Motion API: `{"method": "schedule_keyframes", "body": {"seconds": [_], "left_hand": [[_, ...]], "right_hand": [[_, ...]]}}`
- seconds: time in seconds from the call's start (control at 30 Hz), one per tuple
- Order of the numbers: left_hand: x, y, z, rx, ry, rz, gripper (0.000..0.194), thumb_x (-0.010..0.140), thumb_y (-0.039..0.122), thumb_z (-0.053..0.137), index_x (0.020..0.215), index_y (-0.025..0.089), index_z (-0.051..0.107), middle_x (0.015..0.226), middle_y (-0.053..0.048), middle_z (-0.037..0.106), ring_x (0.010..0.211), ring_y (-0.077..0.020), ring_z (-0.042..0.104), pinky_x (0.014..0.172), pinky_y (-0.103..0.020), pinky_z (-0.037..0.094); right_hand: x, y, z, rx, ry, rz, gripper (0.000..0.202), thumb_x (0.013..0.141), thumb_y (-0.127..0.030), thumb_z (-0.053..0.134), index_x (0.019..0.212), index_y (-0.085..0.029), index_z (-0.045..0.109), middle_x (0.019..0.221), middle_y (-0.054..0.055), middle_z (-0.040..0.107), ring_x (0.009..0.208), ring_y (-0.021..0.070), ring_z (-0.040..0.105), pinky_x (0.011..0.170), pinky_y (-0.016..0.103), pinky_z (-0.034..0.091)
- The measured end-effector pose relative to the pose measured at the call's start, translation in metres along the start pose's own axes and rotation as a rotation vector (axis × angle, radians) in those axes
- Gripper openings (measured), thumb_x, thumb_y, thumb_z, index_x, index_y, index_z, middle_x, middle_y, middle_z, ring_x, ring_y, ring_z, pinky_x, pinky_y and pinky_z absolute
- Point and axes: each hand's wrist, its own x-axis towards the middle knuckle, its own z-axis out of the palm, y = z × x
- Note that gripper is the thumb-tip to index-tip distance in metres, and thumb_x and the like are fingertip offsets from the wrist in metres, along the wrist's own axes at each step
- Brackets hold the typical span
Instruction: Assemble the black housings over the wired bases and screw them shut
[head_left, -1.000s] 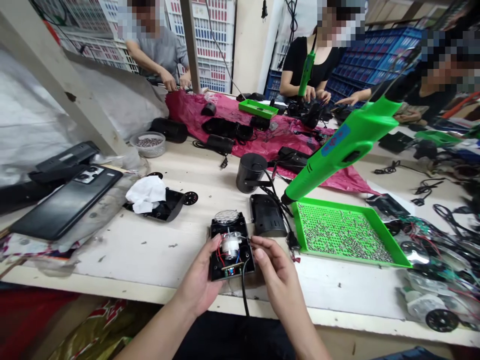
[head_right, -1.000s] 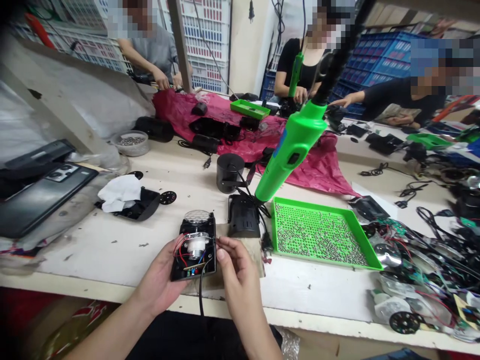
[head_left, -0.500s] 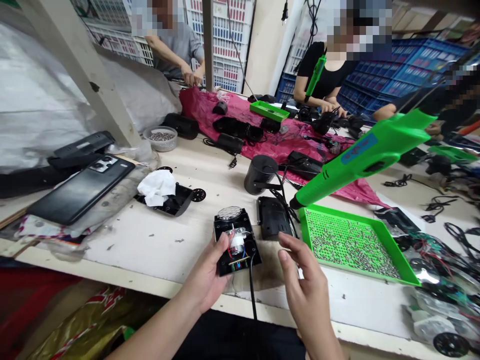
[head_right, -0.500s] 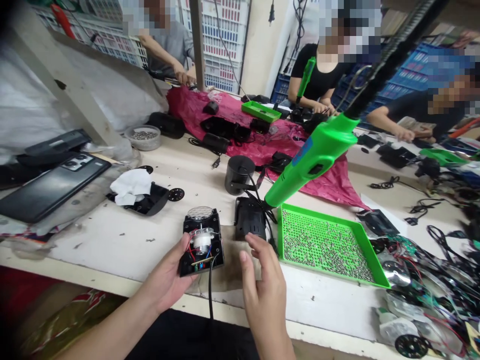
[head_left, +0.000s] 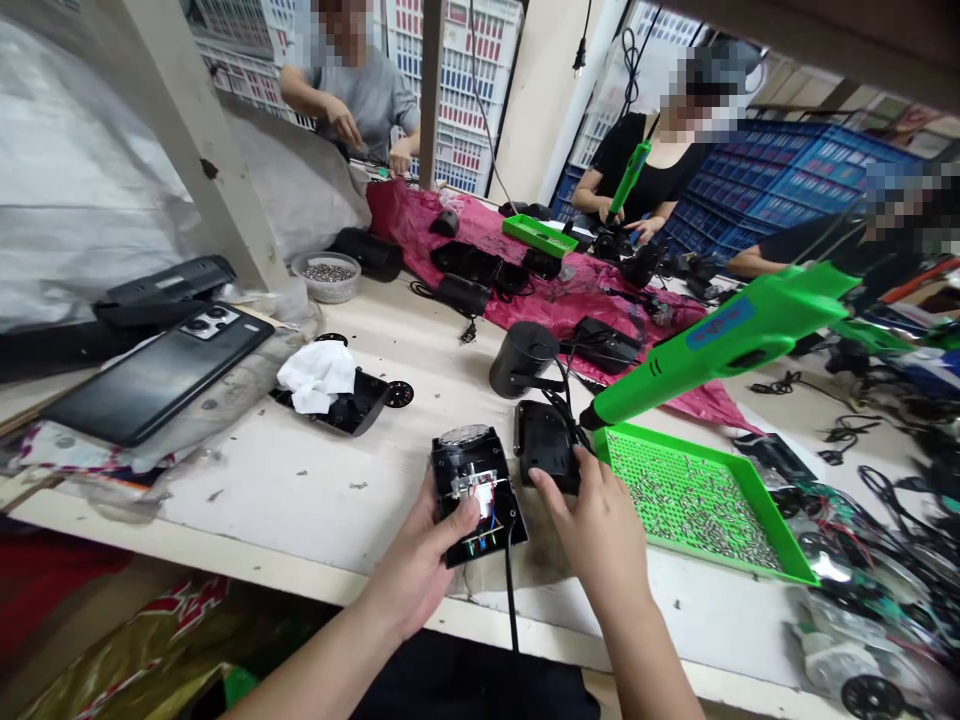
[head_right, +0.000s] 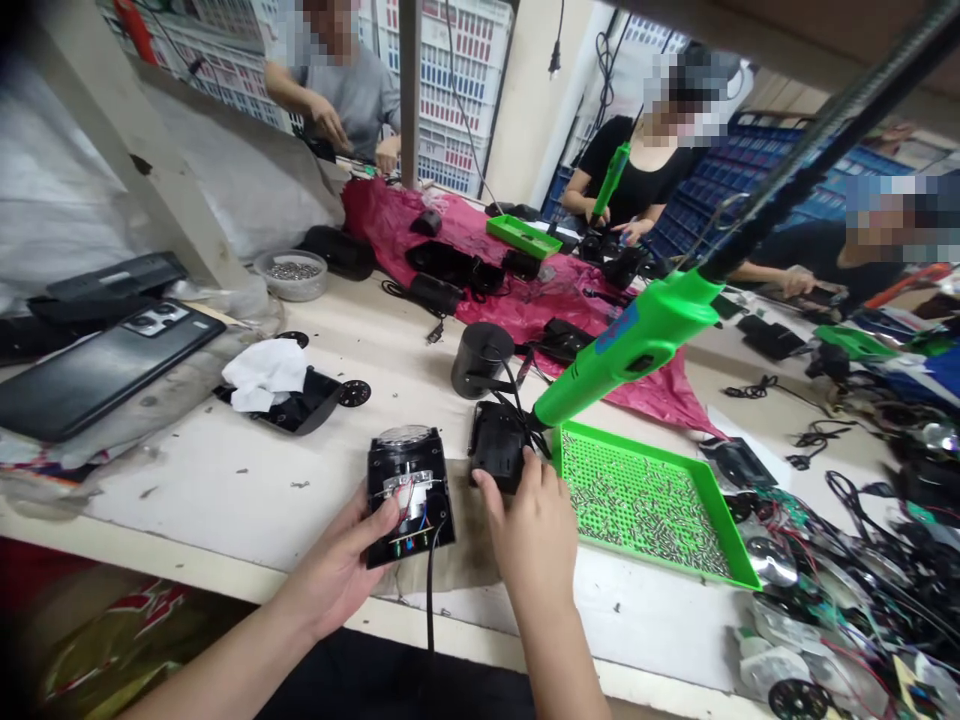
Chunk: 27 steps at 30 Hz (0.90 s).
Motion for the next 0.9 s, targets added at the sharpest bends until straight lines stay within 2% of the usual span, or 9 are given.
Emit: {"method": "schedule_keyframes", "body": {"seconds": [0.13,0.27,0.4,0.53,0.63,0.73,0.8,0.9], "left_hand": [[0.000,0.001,0.001,-0.003,-0.006,-0.009,0.077,0.079,0.031,0.074,0.144,0.031,0.034,0.126,-0.008,0.064,0.121,-0.0289,0.056,0.102,-0.042,0.043],[0.000,0.001,0.001,-0.064,-0.054,0.011,0.072,0.082,0.039,0.070,0.145,0.032,0.034,0.132,-0.007,0.060,0.127,-0.0288,0.050,0.106,-0.042,0.039],[0.002,0.001,0.000,-0.148,-0.068,-0.021,0.066,0.087,0.057,0.054,0.141,0.021,0.043,0.134,-0.011,0.058,0.133,-0.0313,0.042,0.110,-0.045,0.033],[0.003,0.003,0.001,-0.191,-0.153,0.004,0.060,0.093,0.058,0.039,0.138,0.020,0.049,0.137,-0.011,0.055,0.136,-0.0302,0.037,0.113,-0.045,0.029],[0.002,0.002,0.001,-0.210,-0.212,0.057,0.058,0.095,0.057,0.034,0.139,0.022,0.048,0.141,-0.010,0.052,0.137,-0.0290,0.035,0.113,-0.044,0.027],[0.001,0.001,0.001,-0.219,-0.193,0.048,0.061,0.094,0.059,0.030,0.142,0.024,0.043,0.142,-0.009,0.051,0.137,-0.0289,0.035,0.112,-0.045,0.028],[0.001,0.001,0.001,-0.222,-0.168,0.038,0.062,0.094,0.060,0.029,0.144,0.025,0.039,0.142,-0.009,0.050,0.137,-0.0291,0.036,0.111,-0.045,0.030],[0.002,0.002,0.001,-0.222,-0.142,0.028,0.062,0.095,0.059,0.029,0.146,0.026,0.037,0.140,-0.009,0.052,0.135,-0.0289,0.039,0.109,-0.046,0.031]], "right_hand": [[0.008,-0.006,0.006,-0.054,-0.050,0.034,0.083,0.081,-0.069,0.049,0.126,0.000,0.050,0.104,0.027,0.065,0.090,0.0369,0.066,0.072,0.049,0.054],[0.007,-0.010,0.004,-0.017,-0.083,0.063,0.071,0.085,-0.059,0.052,0.129,-0.003,0.049,0.107,0.025,0.064,0.092,0.0361,0.067,0.072,0.048,0.054],[-0.005,-0.005,-0.002,0.053,-0.101,0.039,0.071,0.084,-0.057,0.052,0.131,-0.005,0.049,0.111,0.024,0.065,0.097,0.0367,0.066,0.077,0.050,0.055],[-0.013,0.006,-0.012,0.076,-0.154,-0.009,0.080,0.082,-0.064,0.049,0.130,0.000,0.050,0.113,0.028,0.064,0.101,0.0393,0.064,0.083,0.055,0.052],[-0.016,0.015,-0.025,0.145,-0.217,0.115,0.079,0.079,-0.067,0.051,0.131,-0.007,0.052,0.115,0.023,0.066,0.098,0.0375,0.066,0.077,0.051,0.055],[-0.024,0.024,-0.041,0.292,-0.286,0.310,0.074,0.076,-0.066,0.057,0.133,-0.019,0.052,0.114,0.016,0.069,0.092,0.0348,0.069,0.068,0.046,0.057],[-0.032,0.025,-0.050,0.439,-0.301,0.372,0.074,0.074,-0.064,0.061,0.133,-0.021,0.053,0.117,0.014,0.068,0.101,0.0352,0.067,0.077,0.047,0.057],[-0.044,0.017,-0.058,0.592,-0.229,0.459,0.075,0.075,-0.061,0.061,0.135,-0.019,0.050,0.129,0.015,0.062,0.117,0.0360,0.059,0.095,0.051,0.049]]}}
